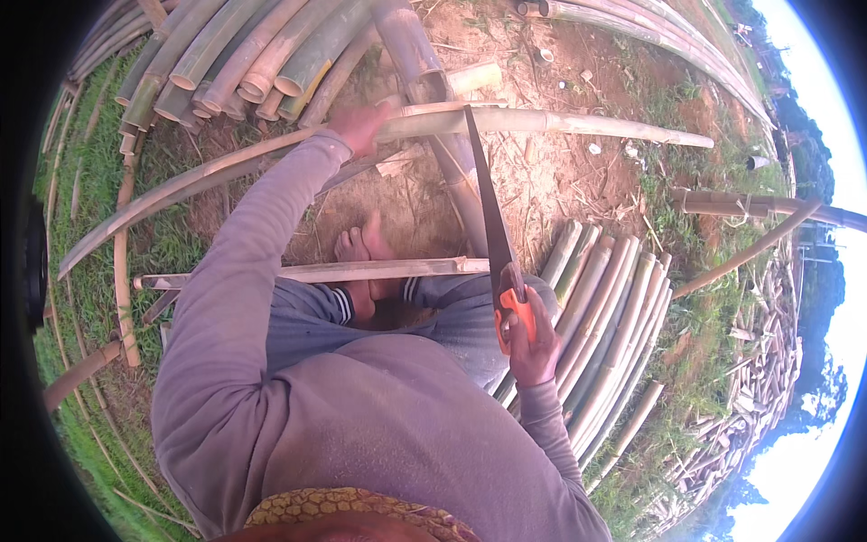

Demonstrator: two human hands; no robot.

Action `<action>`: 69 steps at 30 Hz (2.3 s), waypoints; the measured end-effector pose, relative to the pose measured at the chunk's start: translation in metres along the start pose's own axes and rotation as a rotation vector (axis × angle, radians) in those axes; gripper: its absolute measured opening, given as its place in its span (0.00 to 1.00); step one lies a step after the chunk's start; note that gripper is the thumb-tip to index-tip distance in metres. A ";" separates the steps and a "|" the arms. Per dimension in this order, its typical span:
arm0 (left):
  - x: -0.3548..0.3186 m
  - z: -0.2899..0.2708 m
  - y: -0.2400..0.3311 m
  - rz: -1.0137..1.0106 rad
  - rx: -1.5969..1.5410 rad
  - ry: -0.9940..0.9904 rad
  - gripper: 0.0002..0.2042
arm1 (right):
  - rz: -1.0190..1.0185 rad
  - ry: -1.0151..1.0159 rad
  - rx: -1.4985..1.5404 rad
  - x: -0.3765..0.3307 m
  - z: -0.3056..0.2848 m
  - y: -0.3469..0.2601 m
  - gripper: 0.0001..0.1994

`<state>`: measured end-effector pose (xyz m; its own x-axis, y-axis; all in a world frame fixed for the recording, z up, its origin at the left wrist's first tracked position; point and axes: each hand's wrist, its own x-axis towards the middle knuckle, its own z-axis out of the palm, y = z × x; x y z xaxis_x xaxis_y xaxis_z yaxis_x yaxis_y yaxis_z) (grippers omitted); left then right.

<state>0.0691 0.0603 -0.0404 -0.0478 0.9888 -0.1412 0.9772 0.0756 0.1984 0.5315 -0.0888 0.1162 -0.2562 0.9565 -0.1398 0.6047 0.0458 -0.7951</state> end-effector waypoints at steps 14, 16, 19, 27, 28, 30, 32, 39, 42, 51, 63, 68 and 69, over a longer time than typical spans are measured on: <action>0.002 -0.006 -0.002 0.026 -0.003 -0.049 0.31 | 0.014 0.038 -0.013 -0.002 0.003 0.017 0.24; 0.002 -0.007 -0.001 0.026 0.007 -0.041 0.32 | -0.002 0.037 0.006 -0.003 0.004 0.019 0.25; -0.001 -0.010 -0.001 -0.002 0.011 -0.037 0.32 | -0.129 0.062 0.021 -0.004 0.006 0.018 0.25; -0.008 -0.002 0.008 -0.034 0.044 0.006 0.29 | 0.165 0.112 0.076 -0.025 -0.031 0.003 0.24; -0.011 0.002 0.010 -0.039 0.077 0.021 0.30 | 0.034 0.127 0.043 -0.029 -0.034 0.006 0.24; -0.022 0.014 0.014 0.019 0.091 0.194 0.32 | -0.144 0.268 -0.108 -0.034 -0.041 0.014 0.25; -0.037 0.026 0.017 0.129 0.212 0.345 0.35 | 0.031 0.351 -0.011 -0.029 -0.040 0.025 0.27; -0.067 0.043 0.044 0.434 0.019 0.359 0.39 | -0.170 0.382 0.206 0.034 -0.020 0.029 0.35; -0.058 0.040 0.068 0.135 -0.119 0.218 0.40 | -0.233 0.358 0.227 0.054 -0.010 0.020 0.36; 0.017 0.000 0.019 -0.005 -0.468 -0.246 0.38 | -0.294 0.344 0.309 0.105 0.020 0.019 0.28; 0.054 -0.007 0.007 -0.206 -0.202 0.090 0.34 | -0.348 0.382 0.124 0.152 0.062 0.028 0.25; 0.060 -0.010 0.016 -0.274 -0.161 0.078 0.39 | -0.304 0.321 0.083 0.150 0.061 0.031 0.24; 0.062 -0.011 0.017 -0.278 -0.145 0.098 0.40 | -0.316 0.321 0.092 0.148 0.059 0.032 0.23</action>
<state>0.0802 0.1240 -0.0353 -0.3354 0.9348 -0.1171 0.8844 0.3553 0.3027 0.4680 0.0375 0.0355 -0.1621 0.9413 0.2960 0.4616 0.3375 -0.8204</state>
